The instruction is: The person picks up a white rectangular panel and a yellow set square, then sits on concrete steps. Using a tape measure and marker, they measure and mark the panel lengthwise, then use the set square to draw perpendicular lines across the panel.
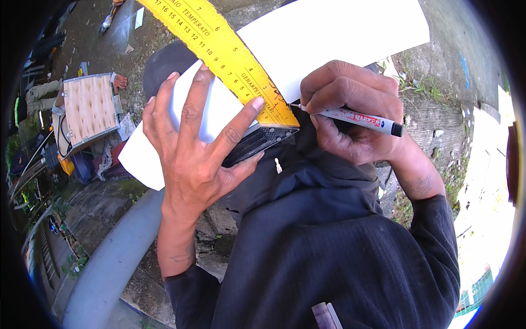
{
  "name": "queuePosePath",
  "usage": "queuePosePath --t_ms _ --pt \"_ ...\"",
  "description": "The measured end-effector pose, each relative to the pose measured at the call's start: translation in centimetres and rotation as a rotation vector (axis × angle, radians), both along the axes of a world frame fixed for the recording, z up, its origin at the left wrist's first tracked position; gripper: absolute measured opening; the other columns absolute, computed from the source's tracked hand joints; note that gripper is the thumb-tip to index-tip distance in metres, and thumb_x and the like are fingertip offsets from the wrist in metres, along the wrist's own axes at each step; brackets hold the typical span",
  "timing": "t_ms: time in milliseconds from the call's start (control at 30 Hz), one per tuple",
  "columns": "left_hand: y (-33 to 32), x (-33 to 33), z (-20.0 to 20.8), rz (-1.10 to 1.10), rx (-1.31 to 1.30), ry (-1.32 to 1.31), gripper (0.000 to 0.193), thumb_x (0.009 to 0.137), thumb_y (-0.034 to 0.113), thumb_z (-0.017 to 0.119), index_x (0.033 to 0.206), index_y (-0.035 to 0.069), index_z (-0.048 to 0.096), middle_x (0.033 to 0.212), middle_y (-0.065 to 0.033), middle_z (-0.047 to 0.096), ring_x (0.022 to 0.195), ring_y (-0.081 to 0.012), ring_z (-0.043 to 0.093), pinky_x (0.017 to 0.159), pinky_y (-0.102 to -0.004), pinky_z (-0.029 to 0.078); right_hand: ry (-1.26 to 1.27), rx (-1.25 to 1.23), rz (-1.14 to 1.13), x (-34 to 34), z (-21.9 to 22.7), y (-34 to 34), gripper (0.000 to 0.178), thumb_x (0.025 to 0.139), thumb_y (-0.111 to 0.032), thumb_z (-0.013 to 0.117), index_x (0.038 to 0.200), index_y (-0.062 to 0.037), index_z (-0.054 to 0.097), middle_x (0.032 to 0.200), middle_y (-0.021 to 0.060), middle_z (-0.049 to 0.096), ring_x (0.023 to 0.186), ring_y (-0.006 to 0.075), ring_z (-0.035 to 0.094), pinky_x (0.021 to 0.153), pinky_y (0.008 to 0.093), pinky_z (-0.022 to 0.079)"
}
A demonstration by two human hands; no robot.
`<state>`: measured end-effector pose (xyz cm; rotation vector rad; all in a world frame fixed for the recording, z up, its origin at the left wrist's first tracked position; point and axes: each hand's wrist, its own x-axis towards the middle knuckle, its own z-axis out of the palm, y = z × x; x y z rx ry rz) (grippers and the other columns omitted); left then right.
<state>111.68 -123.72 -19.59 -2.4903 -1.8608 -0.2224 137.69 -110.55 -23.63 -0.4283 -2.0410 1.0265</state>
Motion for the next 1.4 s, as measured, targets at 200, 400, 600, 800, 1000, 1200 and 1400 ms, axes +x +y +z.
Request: queuePosePath --t_ms 200,400,600,800,1000,1200,1400 --pt "-0.08 0.01 0.04 0.013 -0.018 -0.002 0.084 0.063 0.044 0.103 0.143 0.037 0.079 0.175 -0.0179 0.046 0.159 -0.0481 0.038 0.126 -0.0631 0.030 0.000 0.075 0.006 0.06 -0.25 0.58 0.016 0.082 0.005 0.077 0.094 -0.0049 0.072 0.097 0.0128 0.077 0.082 0.0210 0.078 0.069 0.0309 0.061" --pt "-0.02 -0.02 -0.07 -0.004 0.006 -0.003 0.086 0.062 0.044 0.103 0.144 0.037 0.078 0.174 -0.0183 0.046 0.159 -0.0480 0.038 0.125 -0.0633 0.031 -0.022 0.053 0.030 0.26 -0.10 0.61 0.013 0.085 0.004 0.078 0.095 -0.0036 0.073 0.097 0.0138 0.077 0.083 0.0215 0.077 0.070 0.0318 0.061" --pt "0.05 0.03 0.06 -0.002 -0.004 -0.002 0.087 0.061 0.044 0.103 0.144 0.036 0.078 0.173 -0.0176 0.047 0.158 -0.0479 0.038 0.125 -0.0626 0.032 0.014 0.044 -0.002 0.06 -0.19 0.67 0.012 0.088 0.005 0.078 0.096 -0.0025 0.074 0.099 0.0151 0.078 0.083 0.0210 0.078 0.071 0.0312 0.062" --pt "0.00 0.05 -0.07 0.028 -0.016 -0.019 0.092 0.052 0.043 0.104 0.141 0.044 0.079 0.171 -0.0143 0.050 0.155 -0.0488 0.041 0.119 -0.0683 0.033 0.044 0.019 -0.016 -0.15 -0.31 0.57 0.016 0.085 0.007 0.079 0.096 -0.0028 0.073 0.100 0.0139 0.078 0.085 0.0233 0.078 0.072 0.0327 0.062" --pt "0.04 0.04 -0.05 0.028 -0.021 -0.024 0.092 0.054 0.043 0.104 0.142 0.045 0.078 0.171 -0.0149 0.050 0.155 -0.0498 0.040 0.119 -0.0685 0.032 -0.013 0.017 0.054 0.42 0.00 1.03 0.013 0.088 0.005 0.078 0.097 -0.0027 0.074 0.099 0.0148 0.078 0.084 0.0212 0.079 0.072 0.0310 0.062" --pt "-0.05 0.00 -0.15 0.026 -0.012 -0.025 0.091 0.055 0.044 0.104 0.142 0.045 0.078 0.171 -0.0150 0.050 0.155 -0.0498 0.040 0.119 -0.0681 0.032 0.059 0.019 -0.022 -0.36 -0.61 0.91 0.013 0.086 0.004 0.079 0.096 -0.0044 0.074 0.099 0.0137 0.078 0.083 0.0209 0.078 0.071 0.0310 0.061" --pt "0.02 0.04 0.05 0.003 0.000 -0.013 0.086 0.061 0.043 0.103 0.143 0.036 0.079 0.173 -0.0175 0.048 0.158 -0.0483 0.039 0.126 -0.0633 0.031 0.009 -0.044 0.021 0.11 -0.05 0.74 0.017 0.081 0.008 0.079 0.091 -0.0031 0.072 0.097 0.0121 0.077 0.085 0.0262 0.078 0.074 0.0351 0.061"
